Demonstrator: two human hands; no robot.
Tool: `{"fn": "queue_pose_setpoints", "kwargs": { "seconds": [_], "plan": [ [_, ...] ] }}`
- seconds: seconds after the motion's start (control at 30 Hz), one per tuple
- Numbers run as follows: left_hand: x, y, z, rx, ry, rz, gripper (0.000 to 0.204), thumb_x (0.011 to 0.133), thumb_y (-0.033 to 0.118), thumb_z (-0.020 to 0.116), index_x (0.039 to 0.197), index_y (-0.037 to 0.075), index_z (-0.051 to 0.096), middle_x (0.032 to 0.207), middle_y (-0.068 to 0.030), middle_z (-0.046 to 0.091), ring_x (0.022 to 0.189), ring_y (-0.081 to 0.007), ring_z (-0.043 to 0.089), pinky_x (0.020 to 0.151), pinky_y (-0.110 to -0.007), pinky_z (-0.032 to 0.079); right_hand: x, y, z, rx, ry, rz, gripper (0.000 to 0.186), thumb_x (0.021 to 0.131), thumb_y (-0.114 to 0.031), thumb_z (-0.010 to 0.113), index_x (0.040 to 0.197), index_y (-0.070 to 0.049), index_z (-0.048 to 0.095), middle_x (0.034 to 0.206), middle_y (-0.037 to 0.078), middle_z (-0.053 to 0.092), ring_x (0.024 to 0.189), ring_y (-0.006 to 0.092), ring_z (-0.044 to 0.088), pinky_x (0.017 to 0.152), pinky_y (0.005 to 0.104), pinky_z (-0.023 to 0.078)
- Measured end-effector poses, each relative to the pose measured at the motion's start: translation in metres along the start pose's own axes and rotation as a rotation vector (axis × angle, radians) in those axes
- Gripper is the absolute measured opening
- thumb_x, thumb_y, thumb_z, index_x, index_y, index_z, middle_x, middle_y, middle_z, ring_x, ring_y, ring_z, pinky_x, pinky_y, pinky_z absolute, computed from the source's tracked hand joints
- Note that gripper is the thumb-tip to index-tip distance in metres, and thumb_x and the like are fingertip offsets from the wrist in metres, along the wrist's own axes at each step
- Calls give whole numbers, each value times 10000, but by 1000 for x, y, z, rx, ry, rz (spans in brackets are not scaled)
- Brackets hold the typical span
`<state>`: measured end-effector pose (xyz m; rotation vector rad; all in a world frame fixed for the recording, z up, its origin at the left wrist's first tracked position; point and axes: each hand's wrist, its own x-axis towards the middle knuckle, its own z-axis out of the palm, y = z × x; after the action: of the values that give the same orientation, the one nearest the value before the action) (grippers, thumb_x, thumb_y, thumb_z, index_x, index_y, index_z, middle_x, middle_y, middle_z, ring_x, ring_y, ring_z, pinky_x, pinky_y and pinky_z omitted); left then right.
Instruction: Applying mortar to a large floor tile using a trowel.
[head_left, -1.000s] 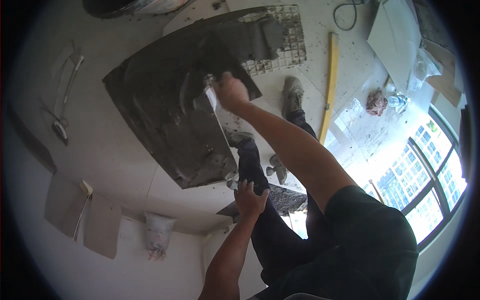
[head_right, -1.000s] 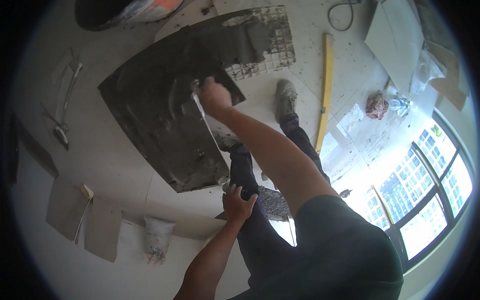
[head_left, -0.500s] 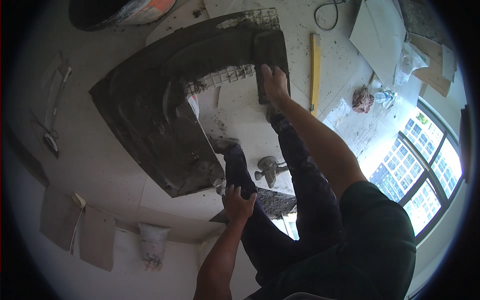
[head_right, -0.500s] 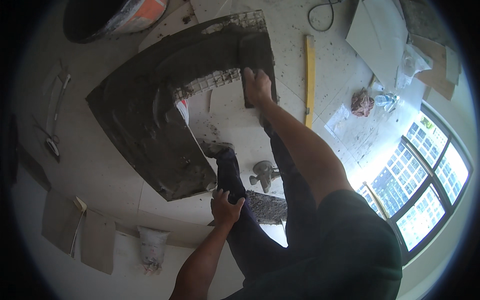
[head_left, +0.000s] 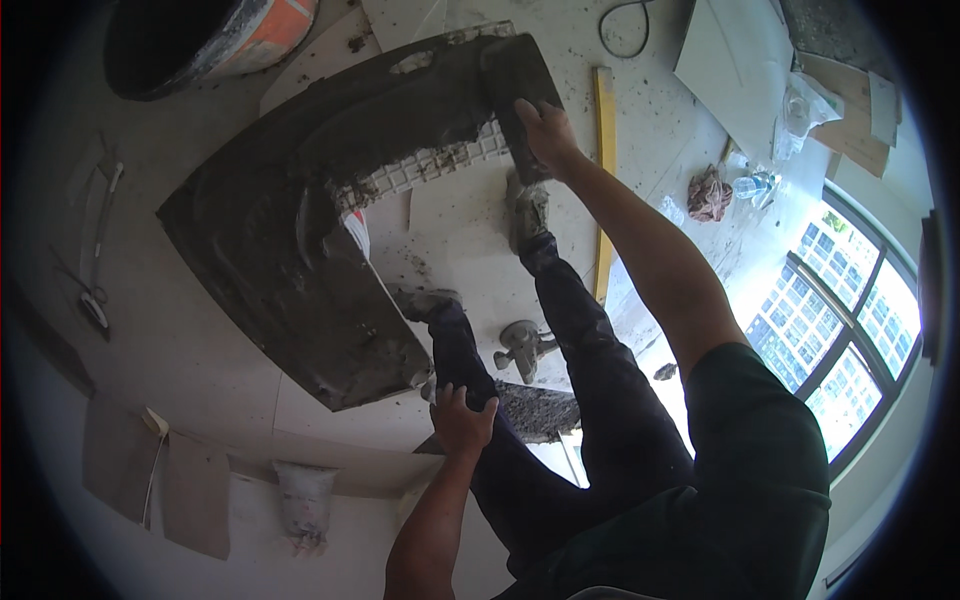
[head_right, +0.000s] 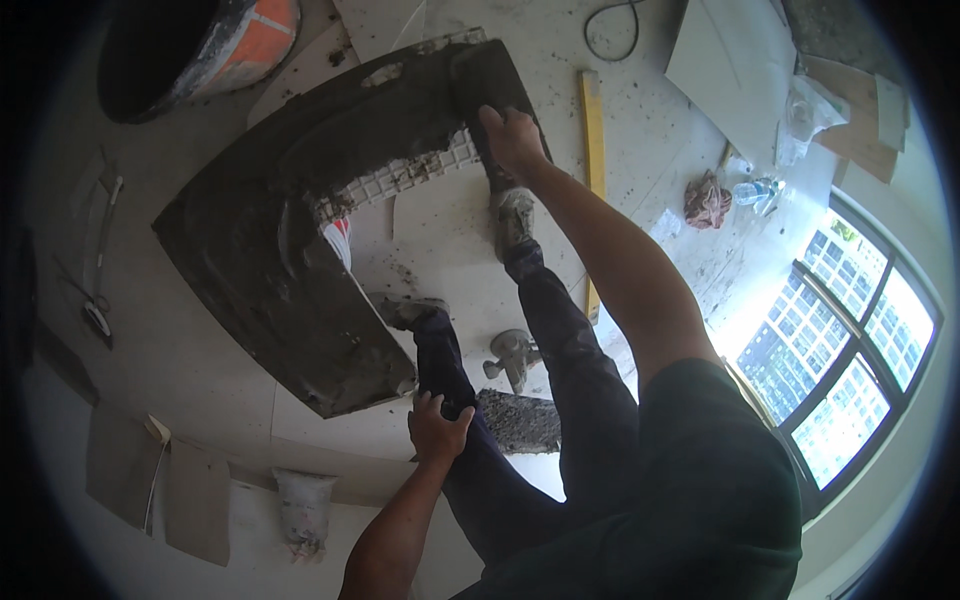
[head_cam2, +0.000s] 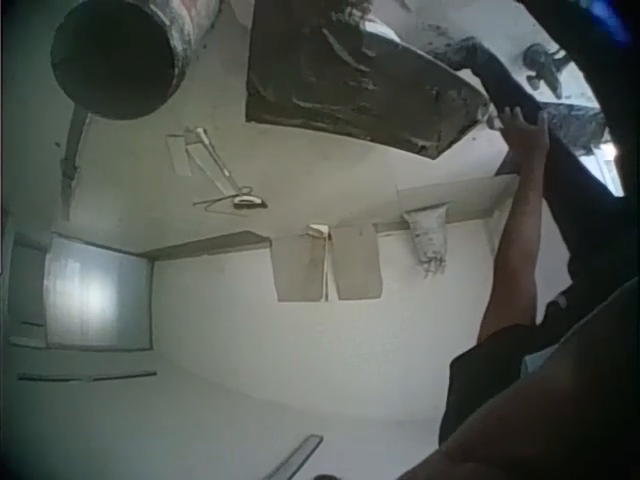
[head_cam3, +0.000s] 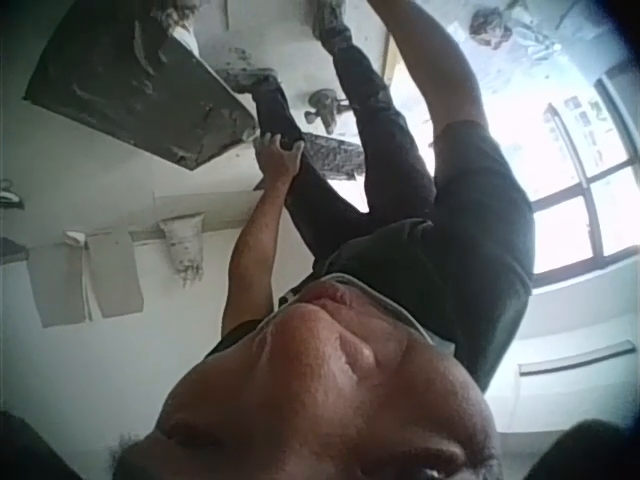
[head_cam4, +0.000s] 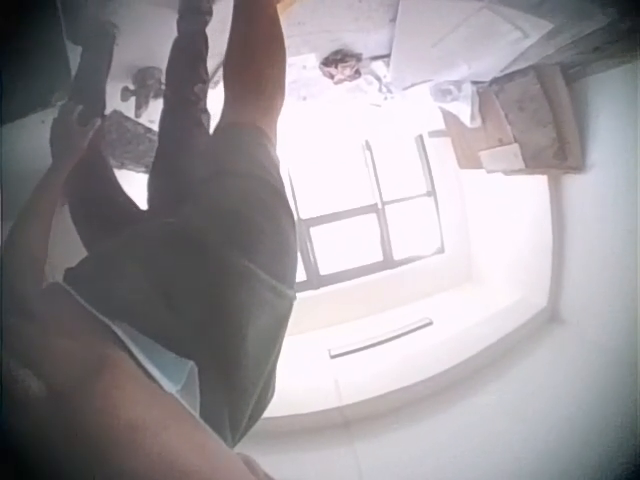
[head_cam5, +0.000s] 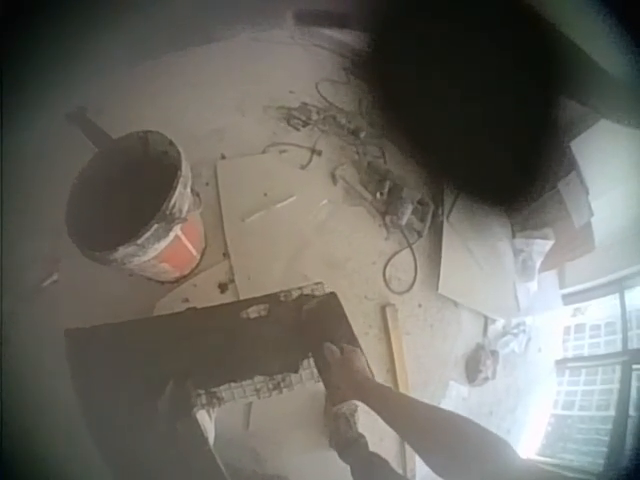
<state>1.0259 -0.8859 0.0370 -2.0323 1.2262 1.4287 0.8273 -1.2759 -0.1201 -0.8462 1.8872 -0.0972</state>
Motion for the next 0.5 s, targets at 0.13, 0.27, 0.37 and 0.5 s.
{"fn": "queue_pose_setpoints", "kwargs": {
  "seconds": [0.13,0.27,0.37,0.5],
  "plan": [
    [-1,3,2,-9,-10,-21,660,735,495,743,1160,-2,651,1330,-199,541,1276,-326,477,1074,-462,353,-8,-17,-10,228,-140,109,422,957,-448,533,896,-32,568,582,36,510,471,145,507,417,330,390],
    [1,10,1,11,-27,-33,660,719,471,767,1167,-1,653,1353,-203,530,1299,-344,460,1082,-444,364,28,-28,-18,150,-125,-5,384,958,-435,513,898,-61,574,626,34,528,457,145,486,410,325,386],
    [5,21,3,-11,-27,-27,656,713,462,775,1166,2,654,1349,-203,532,1286,-347,470,1074,-446,372,75,-27,-34,219,23,-72,406,949,-428,500,893,-36,589,649,71,546,459,167,501,404,341,398],
    [0,16,1,12,-47,-49,659,715,467,772,1169,4,653,1351,-202,531,1281,-345,473,1073,-446,374,81,-19,-36,396,82,-20,459,935,-414,483,897,22,621,665,117,574,477,201,526,421,367,418]
  ]
}}
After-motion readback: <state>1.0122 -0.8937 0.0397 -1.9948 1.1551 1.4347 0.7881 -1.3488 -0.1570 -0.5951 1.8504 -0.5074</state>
